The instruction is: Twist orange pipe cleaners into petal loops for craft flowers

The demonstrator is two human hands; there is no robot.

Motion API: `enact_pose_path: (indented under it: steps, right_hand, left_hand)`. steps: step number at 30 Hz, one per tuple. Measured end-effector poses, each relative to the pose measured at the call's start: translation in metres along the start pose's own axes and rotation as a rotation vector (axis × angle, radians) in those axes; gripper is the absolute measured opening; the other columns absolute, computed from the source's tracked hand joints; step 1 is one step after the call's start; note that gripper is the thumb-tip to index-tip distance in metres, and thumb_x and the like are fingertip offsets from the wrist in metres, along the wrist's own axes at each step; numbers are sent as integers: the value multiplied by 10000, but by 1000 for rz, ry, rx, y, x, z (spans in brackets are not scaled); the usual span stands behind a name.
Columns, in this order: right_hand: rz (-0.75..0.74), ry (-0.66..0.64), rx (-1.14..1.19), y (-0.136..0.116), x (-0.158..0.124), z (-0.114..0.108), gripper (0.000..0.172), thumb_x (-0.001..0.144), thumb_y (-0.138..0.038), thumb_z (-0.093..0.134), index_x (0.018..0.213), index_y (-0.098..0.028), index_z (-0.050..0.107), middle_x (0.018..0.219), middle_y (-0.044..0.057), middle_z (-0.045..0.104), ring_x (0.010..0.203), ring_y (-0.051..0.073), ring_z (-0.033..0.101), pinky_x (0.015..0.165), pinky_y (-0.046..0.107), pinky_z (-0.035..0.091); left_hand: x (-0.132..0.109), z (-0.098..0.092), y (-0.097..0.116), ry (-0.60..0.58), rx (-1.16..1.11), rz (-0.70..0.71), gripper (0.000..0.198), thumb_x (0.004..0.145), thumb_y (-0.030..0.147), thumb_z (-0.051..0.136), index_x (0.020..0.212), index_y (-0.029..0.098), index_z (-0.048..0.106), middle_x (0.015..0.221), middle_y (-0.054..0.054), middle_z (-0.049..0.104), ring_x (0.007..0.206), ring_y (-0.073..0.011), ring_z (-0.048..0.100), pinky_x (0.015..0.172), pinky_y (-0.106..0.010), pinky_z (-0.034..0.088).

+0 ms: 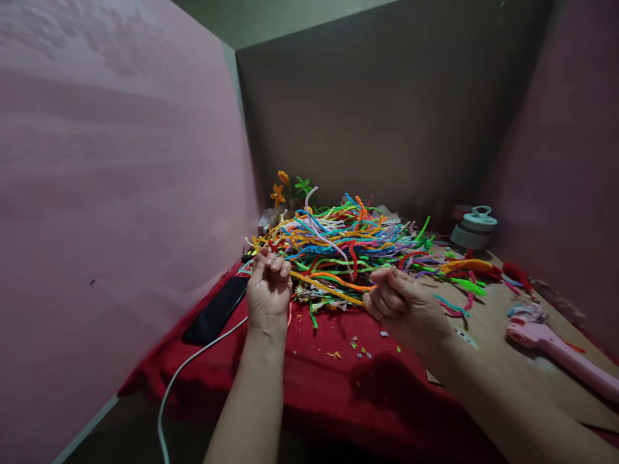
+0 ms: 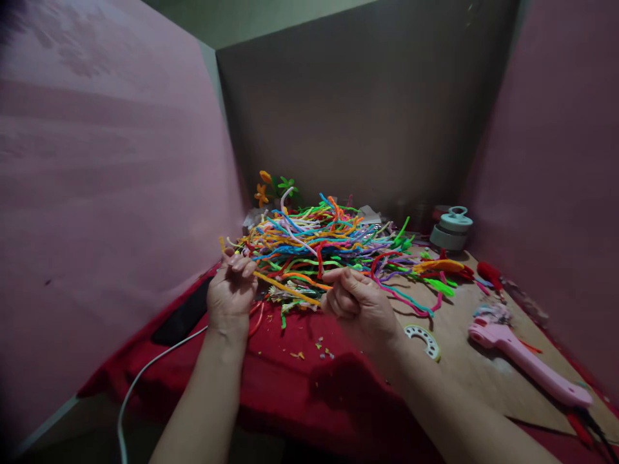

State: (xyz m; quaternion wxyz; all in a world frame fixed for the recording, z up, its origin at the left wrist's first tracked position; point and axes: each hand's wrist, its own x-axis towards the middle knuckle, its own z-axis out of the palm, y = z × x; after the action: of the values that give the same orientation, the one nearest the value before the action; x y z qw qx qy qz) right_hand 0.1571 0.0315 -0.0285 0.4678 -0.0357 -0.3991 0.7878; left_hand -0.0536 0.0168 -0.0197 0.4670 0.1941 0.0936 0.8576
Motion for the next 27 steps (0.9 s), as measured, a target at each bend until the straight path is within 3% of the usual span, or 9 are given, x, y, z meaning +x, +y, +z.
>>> enact_pose_path:
  steps: [4,7,13,21,27]
  right_hand:
    - [0,28,9,2,2,-7,241,864,-260,485,826,-135,687,391,-91,168,365,57,152,443,226,245]
    - [17,34,20,3,2,-9,240,864,-258,482,836,-135,687,388,-91,173,365,59,156,446,229,253]
    - [18,49,1,2,-2,-3,209,844,-263,517,847,-146,690,384,-93,179,376,60,150,455,237,232]
    - [1,6,-79,-3,-18,22,168,780,-316,613,757,-170,692,397,-92,186,391,53,159,476,254,218]
    - [7,34,-95,-5,-15,14,165,774,-330,616,724,-181,667,395,-94,174,372,49,154,448,241,221]
  left_hand:
    - [5,0,5,19,37,48,253,925,166,339,788,117,545,554,32,473,481,-53,465,448,-173,360]
    - [9,-1,8,96,0,64,291,935,161,305,749,121,525,517,41,460,452,-48,451,457,-174,364]
    - [13,-9,14,185,-47,5,318,942,133,254,700,134,460,431,72,369,345,-31,351,377,-157,268]
    - [13,-12,23,223,-86,-70,362,959,180,172,681,164,403,386,104,191,271,-45,201,308,-185,160]
    - [11,-11,20,198,-86,-53,361,955,171,172,709,161,436,366,102,192,268,-57,185,299,-199,154]
